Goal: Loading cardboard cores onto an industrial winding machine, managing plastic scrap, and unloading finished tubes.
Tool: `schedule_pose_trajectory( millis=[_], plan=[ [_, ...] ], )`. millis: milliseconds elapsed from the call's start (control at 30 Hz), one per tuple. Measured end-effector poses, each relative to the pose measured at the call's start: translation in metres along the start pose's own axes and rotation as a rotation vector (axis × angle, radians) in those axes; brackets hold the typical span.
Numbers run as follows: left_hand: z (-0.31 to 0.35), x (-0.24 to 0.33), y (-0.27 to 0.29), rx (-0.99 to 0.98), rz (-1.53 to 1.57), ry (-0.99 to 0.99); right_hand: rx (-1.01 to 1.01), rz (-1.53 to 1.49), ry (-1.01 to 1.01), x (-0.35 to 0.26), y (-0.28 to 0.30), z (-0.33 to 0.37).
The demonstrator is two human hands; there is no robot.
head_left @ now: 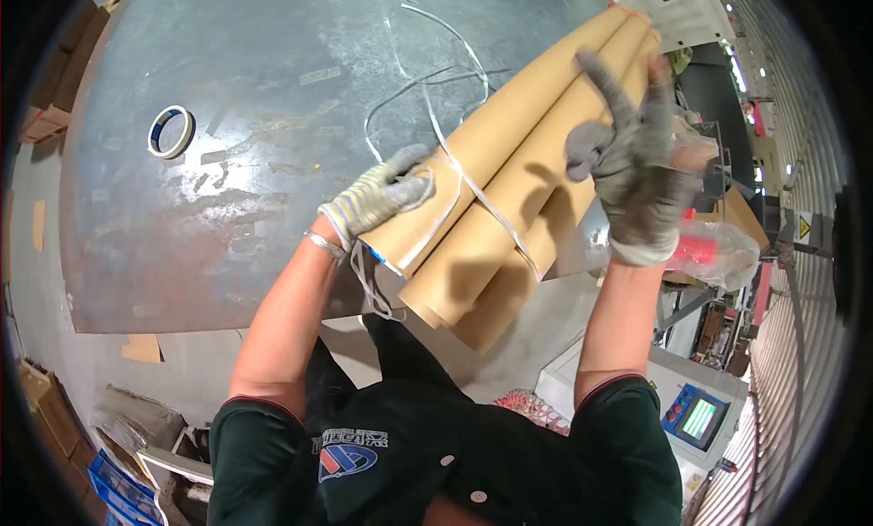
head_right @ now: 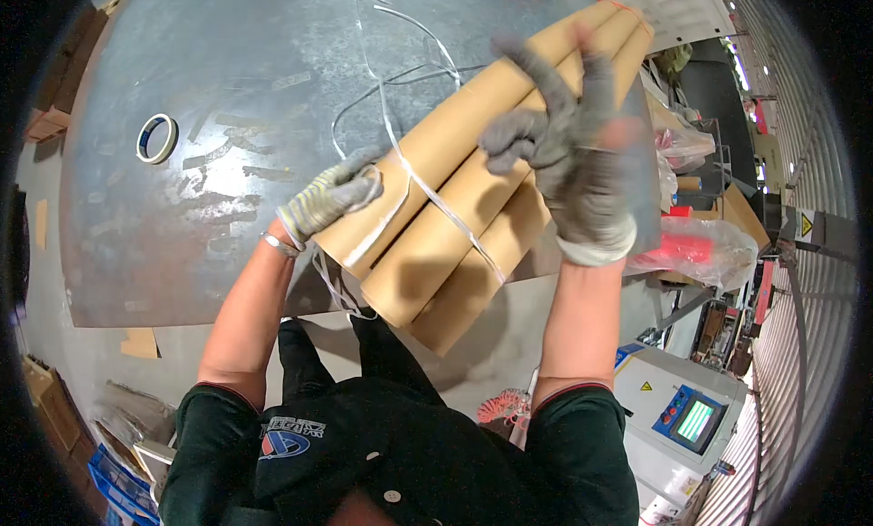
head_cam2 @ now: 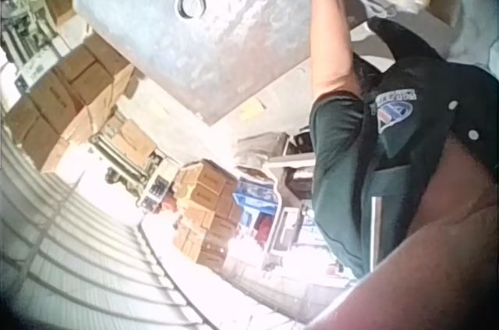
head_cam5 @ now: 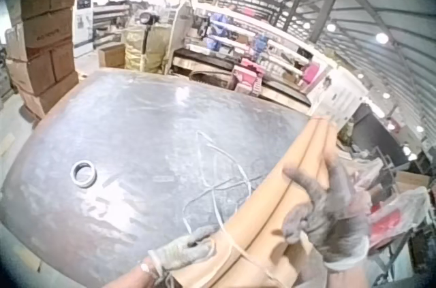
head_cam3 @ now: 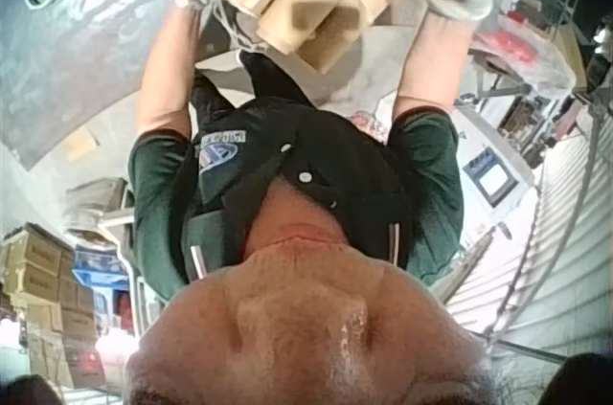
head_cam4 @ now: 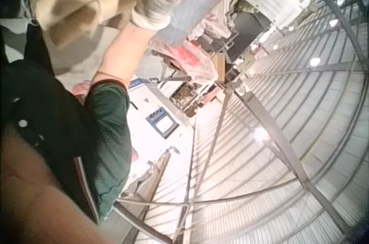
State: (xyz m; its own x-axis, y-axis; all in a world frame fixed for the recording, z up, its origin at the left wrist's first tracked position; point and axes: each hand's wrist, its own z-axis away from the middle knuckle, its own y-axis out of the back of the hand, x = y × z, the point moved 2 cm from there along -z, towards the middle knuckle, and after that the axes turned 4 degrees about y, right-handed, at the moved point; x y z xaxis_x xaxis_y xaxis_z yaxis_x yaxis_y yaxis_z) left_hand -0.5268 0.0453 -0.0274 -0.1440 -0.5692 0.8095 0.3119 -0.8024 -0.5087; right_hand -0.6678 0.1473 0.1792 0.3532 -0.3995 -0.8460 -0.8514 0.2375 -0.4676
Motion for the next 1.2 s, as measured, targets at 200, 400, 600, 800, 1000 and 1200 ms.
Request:
schedule_pose_trajectory(
  millis=[200, 400, 600, 800, 1000, 1200],
  plan=[
    [0.001, 0.013, -0.008, 0.139, -0.331, -0.008, -0.186, 1.559, -0.516, 0.083, 0.045, 0.069],
    [0.003, 0.003, -0.011, 0.035, -0.425, -0.100, -0.097, 1.359, -0.571, 0.046, 0.023, 0.066],
    [0.002, 0.012, -0.025, 0.060, -0.405, -0.186, -0.480, 0.680, -0.570, 0.009, -0.034, 0.088],
    [0.033, 0.020, -0.022, 0.292, 0.068, -0.164, -0.591, 0.305, -0.555, 0.040, -0.046, 0.159],
    [0.234, -0.103, 0.153, 0.791, -0.162, -0.127, 0.250, 0.218, -1.119, 0.029, 0.078, 0.311],
    [0.329, -0.002, 0.146, 1.679, -0.150, -0.576, 0.891, 0.200, -0.660, 0.029, 0.190, 0.300]
  ],
)
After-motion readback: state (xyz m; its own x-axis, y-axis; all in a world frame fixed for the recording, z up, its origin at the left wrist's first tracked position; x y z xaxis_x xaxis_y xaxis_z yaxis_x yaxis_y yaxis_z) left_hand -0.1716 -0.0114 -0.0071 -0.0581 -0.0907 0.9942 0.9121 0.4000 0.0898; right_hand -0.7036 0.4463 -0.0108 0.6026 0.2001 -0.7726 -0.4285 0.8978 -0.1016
